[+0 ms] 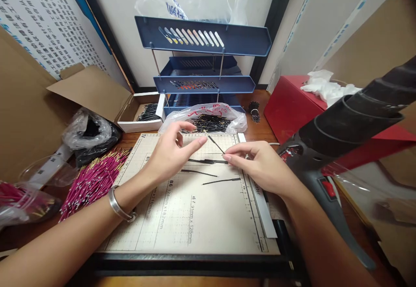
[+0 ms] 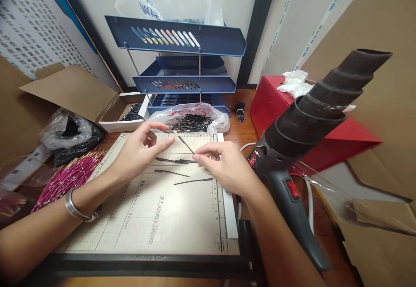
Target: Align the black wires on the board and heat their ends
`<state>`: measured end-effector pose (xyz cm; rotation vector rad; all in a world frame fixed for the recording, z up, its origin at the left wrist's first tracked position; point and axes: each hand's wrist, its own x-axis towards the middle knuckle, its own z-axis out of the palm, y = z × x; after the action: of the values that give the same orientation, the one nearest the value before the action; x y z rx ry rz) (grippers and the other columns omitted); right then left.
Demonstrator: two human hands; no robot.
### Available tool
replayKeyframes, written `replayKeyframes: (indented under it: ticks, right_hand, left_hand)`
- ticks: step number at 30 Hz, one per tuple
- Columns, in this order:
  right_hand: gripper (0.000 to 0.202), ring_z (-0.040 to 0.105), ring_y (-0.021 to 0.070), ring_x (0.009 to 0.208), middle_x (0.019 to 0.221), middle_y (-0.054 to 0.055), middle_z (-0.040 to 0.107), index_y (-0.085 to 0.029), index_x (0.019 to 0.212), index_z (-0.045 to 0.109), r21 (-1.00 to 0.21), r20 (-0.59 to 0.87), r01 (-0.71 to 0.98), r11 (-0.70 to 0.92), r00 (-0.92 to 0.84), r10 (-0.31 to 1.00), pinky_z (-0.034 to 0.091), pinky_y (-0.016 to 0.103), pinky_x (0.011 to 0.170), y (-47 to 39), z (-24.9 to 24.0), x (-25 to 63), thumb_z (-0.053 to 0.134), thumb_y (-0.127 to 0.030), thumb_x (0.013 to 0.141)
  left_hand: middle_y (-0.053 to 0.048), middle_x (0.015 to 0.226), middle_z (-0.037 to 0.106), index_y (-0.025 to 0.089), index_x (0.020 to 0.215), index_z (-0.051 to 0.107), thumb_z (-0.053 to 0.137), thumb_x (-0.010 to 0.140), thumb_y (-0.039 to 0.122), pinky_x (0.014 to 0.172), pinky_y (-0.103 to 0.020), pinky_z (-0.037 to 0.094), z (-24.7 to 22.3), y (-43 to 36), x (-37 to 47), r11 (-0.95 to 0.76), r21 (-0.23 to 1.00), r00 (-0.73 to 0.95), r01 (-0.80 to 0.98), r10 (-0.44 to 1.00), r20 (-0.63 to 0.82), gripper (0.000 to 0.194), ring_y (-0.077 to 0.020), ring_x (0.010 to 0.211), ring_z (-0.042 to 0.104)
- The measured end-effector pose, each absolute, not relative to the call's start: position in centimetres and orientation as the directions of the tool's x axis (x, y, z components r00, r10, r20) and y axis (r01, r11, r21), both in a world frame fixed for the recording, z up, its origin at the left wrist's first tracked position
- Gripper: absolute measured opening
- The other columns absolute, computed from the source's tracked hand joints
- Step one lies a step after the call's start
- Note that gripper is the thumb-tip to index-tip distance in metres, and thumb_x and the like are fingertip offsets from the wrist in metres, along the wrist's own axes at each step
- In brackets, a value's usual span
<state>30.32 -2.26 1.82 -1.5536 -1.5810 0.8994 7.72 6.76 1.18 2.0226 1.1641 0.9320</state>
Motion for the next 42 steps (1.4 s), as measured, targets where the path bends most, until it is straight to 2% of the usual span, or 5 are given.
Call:
replayKeyframes:
  ticks: [3, 9, 21, 36, 42]
  right_hand:
    - [0.019, 0.066, 0.0166, 0.074, 0.083, 0.003, 0.081, -0.02, 0.088, 0.085, -0.896, 0.041, 0.443, 0.046, -0.019, 0.999, 0.046, 0.03, 0.07, -2.7, 1.8, 30.2, 0.074, -0.036, 0.091]
    - [0.017, 0.066, 0.016, 0.079, 0.093, 0.002, 0.083, -0.023, 0.096, 0.085, -0.886, 0.014, 0.462, 0.049, -0.078, 0.997, 0.048, 0.028, 0.071, -3.4, 1.6, 29.5, 0.076, -0.037, 0.091]
    - [0.019, 0.054, 0.0115, 0.065, 0.091, 0.0, 0.081, -0.027, 0.104, 0.085, -0.864, 0.145, 0.485, 0.139, -0.026, 0.989, 0.044, 0.026, 0.063, -4.4, 0.7, 29.1, 0.071, -0.038, 0.098]
    - [0.023, 0.072, 0.0157, 0.082, 0.093, 0.002, 0.082, -0.026, 0.096, 0.089, -0.86, 0.221, 0.474, 0.188, 0.014, 0.975, 0.049, 0.029, 0.067, -4.3, 0.4, 29.1, 0.067, -0.033, 0.1]
    - [0.023, 0.066, 0.0114, 0.073, 0.091, 0.0, 0.081, -0.023, 0.097, 0.088, -0.793, 0.296, 0.562, 0.236, 0.016, 0.955, 0.046, 0.028, 0.064, -4.5, 0.2, 29.1, 0.065, -0.026, 0.101]
  left_hand:
    - [-0.009, 0.11, 0.081, 0.017, 0.115, 0.081, 0.078, 0.09, 0.057, 0.069, -0.03, 0.05, 1.1, 5.3, 9.3, -0.27, 0.928, 0.48, 0.257, 0.869, 0.119, 0.047, -0.0159, 0.075, 0.063]
    - [-0.004, 0.093, 0.084, 0.019, 0.088, 0.086, 0.077, 0.096, 0.032, 0.08, -0.029, 0.057, 1.1, 4.1, 10.1, -0.339, 0.94, 0.514, 0.045, 0.814, 0.269, 0.018, -0.0186, 0.089, 0.075]
    - [0.001, 0.085, 0.078, 0.017, 0.12, 0.068, 0.075, 0.101, 0.016, 0.081, -0.026, 0.052, -0.7, 4.5, 8.5, -0.886, 0.435, 0.655, 0.161, 0.425, 0.625, 0.02, -0.0172, 0.086, 0.065]
    - [0.001, 0.088, 0.077, 0.016, 0.137, 0.057, 0.072, 0.105, 0.022, 0.082, -0.028, 0.055, -1.4, 4.1, 8.7, -0.908, 0.386, 0.658, 0.161, 0.39, 0.644, 0.036, -0.0157, 0.083, 0.072]
    - [0.0, 0.087, 0.078, 0.016, 0.135, 0.057, 0.059, 0.112, 0.024, 0.077, -0.029, 0.056, -1.5, 4.3, 8.9, -0.955, 0.21, 0.627, 0.21, 0.296, 0.72, 0.024, -0.0159, 0.075, 0.072]
